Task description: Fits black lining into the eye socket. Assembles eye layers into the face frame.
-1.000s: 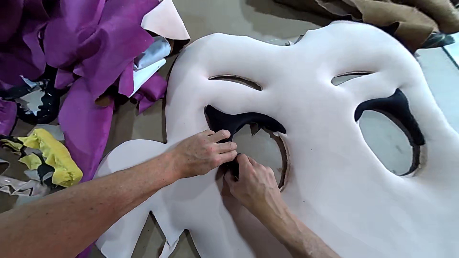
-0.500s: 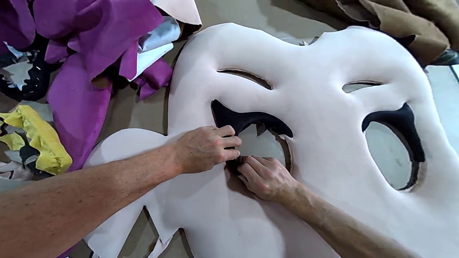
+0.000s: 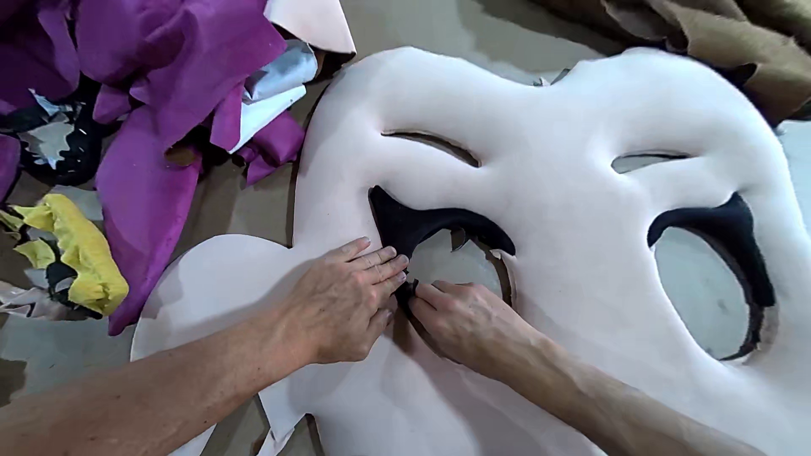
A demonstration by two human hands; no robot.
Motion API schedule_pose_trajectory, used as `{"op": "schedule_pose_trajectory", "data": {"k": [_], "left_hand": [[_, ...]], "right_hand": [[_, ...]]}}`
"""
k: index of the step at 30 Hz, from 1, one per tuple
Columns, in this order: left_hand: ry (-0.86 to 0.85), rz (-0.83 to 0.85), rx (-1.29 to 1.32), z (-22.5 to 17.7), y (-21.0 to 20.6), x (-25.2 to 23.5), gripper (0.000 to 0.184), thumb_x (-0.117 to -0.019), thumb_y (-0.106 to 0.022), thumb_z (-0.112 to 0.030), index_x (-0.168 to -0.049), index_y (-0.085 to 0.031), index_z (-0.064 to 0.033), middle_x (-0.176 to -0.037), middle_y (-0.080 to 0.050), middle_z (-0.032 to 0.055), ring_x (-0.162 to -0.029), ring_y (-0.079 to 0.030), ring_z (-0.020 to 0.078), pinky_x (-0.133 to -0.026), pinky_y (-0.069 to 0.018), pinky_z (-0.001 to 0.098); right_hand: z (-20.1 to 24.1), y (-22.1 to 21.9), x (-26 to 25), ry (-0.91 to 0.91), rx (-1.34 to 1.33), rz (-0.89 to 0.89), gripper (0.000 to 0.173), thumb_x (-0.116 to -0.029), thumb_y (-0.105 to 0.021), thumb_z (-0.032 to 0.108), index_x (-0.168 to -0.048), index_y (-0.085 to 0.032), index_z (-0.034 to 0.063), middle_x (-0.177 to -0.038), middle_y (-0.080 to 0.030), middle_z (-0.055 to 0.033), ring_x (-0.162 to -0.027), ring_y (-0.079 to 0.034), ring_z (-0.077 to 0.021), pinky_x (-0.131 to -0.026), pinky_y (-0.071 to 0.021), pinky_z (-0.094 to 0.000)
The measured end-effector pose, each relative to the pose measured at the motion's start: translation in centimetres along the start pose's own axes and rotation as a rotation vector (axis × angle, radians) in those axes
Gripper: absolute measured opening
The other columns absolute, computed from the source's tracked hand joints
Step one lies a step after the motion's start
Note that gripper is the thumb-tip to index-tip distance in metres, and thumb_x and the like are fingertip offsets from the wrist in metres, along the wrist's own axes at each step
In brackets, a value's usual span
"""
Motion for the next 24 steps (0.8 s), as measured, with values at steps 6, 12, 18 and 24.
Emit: {"op": "schedule_pose_trajectory", "data": {"k": [6,12,18,24], "left_hand": [[0.074,-0.049,0.054,-0.5,-0.3,0.0,0.049,-0.1001,-0.041,-0.039,-0.134,-0.068,-0.0168,-0.151,-0.056,-0.0041,-0.147,-0.042,0.0112,-0.126,-0.0254,0.0404],[0.024,-0.291,0.044,-1.0,-0.6,1.0,0.043,-0.0999,-0.042,-0.031,-0.123,-0.073,-0.0134,-0.136,-0.068,-0.0007,-0.135,-0.057,0.0139,-0.117,-0.0403,0.0366],[0.552,-0.654,0.233,4.4,1.9,2.6,0.022,-0.0902,-0.058,-0.021,-0.097,-0.078,-0.0135,-0.115,-0.071,0.0018,-0.117,-0.063,0.0211,-0.100,-0.0500,0.0446],[0.554,-0.465,0.329,9.8,2.8,-2.1,0.029,-0.0925,-0.057,-0.017,-0.113,-0.079,-0.0183,-0.157,-0.046,0.0052,-0.151,-0.030,0.0317,-0.119,-0.0261,0.0588]], "right_hand": [[-4.6,4.3,-7.1,-0.314,-0.050,-0.254,0.029,-0.0985,-0.060,0.023,-0.122,-0.074,0.0124,-0.119,-0.071,-0.0065,-0.108,-0.067,-0.0252,-0.085,-0.0586,-0.0417],[-6.6,0.8,-10.9,-0.678,0.013,-0.103,0.034,-0.0959,-0.065,0.029,-0.121,-0.071,0.0076,-0.112,-0.070,-0.0155,-0.102,-0.068,-0.0354,-0.080,-0.0561,-0.0513],[-6.8,1.1,-10.9,-0.807,-0.097,-0.261,0.030,-0.0832,-0.077,0.024,-0.105,-0.070,0.0057,-0.092,-0.069,-0.0152,-0.085,-0.067,-0.0354,-0.070,-0.0522,-0.0557],[-6.4,0.0,-10.1,-0.809,-0.073,-0.390,0.031,-0.0864,-0.072,0.027,-0.112,-0.070,0.0091,-0.101,-0.071,-0.0133,-0.092,-0.068,-0.0335,-0.076,-0.0510,-0.0570]]}}
Point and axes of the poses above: each hand's wrist, its own x-axis away from the middle knuckle, its own y-axis out of the back of the hand, z = x × y, the point moved 7 cm from there along -x, towards the middle knuckle
